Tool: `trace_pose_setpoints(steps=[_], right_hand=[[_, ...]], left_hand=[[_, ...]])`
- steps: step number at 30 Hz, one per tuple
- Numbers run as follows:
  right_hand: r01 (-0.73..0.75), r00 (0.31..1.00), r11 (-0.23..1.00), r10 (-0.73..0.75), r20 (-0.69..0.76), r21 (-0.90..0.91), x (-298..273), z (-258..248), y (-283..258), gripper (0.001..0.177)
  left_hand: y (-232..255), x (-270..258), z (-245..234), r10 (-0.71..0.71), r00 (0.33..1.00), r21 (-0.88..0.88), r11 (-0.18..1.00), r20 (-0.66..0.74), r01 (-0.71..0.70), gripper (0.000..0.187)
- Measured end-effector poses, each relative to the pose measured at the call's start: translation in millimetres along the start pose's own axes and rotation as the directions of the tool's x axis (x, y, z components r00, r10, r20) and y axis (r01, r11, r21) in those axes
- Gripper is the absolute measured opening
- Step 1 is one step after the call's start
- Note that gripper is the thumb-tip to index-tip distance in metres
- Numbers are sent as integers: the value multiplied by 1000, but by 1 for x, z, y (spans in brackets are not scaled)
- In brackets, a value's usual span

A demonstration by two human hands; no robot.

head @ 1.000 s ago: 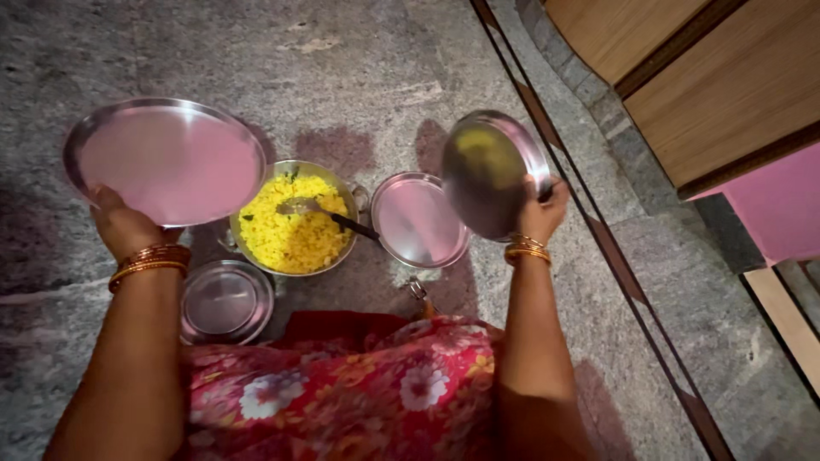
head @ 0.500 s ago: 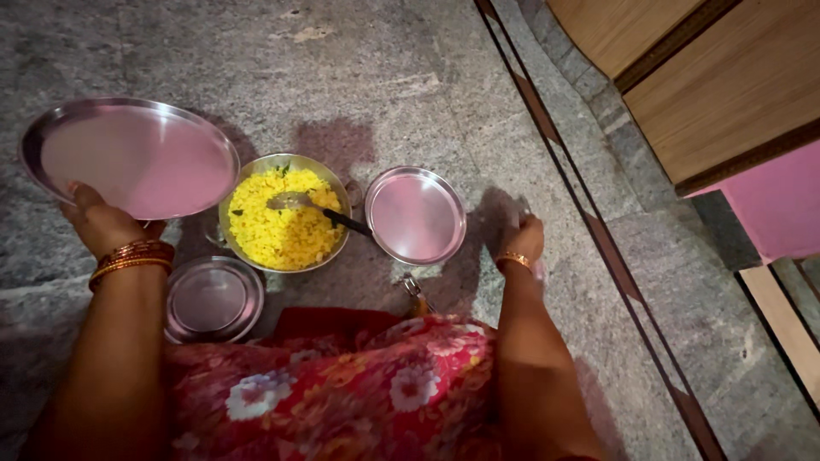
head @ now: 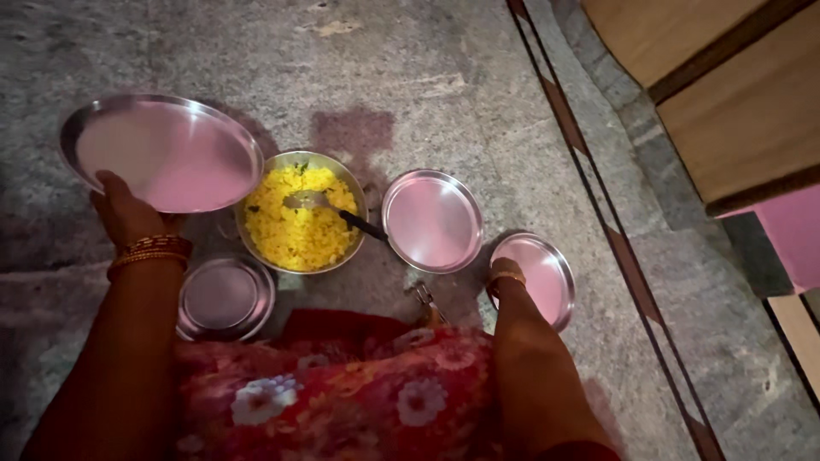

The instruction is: The person serves yellow rice from a large bowl onto several small plates using a spoon, and then holds one of the plates.

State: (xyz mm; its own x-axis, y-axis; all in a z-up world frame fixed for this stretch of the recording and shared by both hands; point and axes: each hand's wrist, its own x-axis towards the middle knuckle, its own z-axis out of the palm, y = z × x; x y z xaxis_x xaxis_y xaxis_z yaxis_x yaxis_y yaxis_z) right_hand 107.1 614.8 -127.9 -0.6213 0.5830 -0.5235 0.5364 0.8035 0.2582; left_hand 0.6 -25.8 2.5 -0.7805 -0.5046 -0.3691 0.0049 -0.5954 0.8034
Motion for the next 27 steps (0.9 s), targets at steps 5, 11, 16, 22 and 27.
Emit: trace_pose_setpoints(steps=[5,11,16,22,27], right_hand=[[75,997,996,-73,40,-57,2,-3,-7,31],[194,978,980,-197,-65,-52,0,-3,-1,15],[94,995,974,-90,-33,204,-2,-4,0,24],[221,969,974,-225,-104,-53,-2,-3,0,18],[255,954,958,-272,-127,-132,-11,-4,-3,20]], left_hand=[[-4,17,-2,-74,990,-14,997,-120,73,75],[-20,58,-26,-132,939,54,986,-319,157,74],[-34,68,-57,-164,874,205,937,-458,284,73],[-44,79,-75,-168,866,351,865,-472,359,72],[-55,88,-83,-185,881,483,777,-435,402,71]])
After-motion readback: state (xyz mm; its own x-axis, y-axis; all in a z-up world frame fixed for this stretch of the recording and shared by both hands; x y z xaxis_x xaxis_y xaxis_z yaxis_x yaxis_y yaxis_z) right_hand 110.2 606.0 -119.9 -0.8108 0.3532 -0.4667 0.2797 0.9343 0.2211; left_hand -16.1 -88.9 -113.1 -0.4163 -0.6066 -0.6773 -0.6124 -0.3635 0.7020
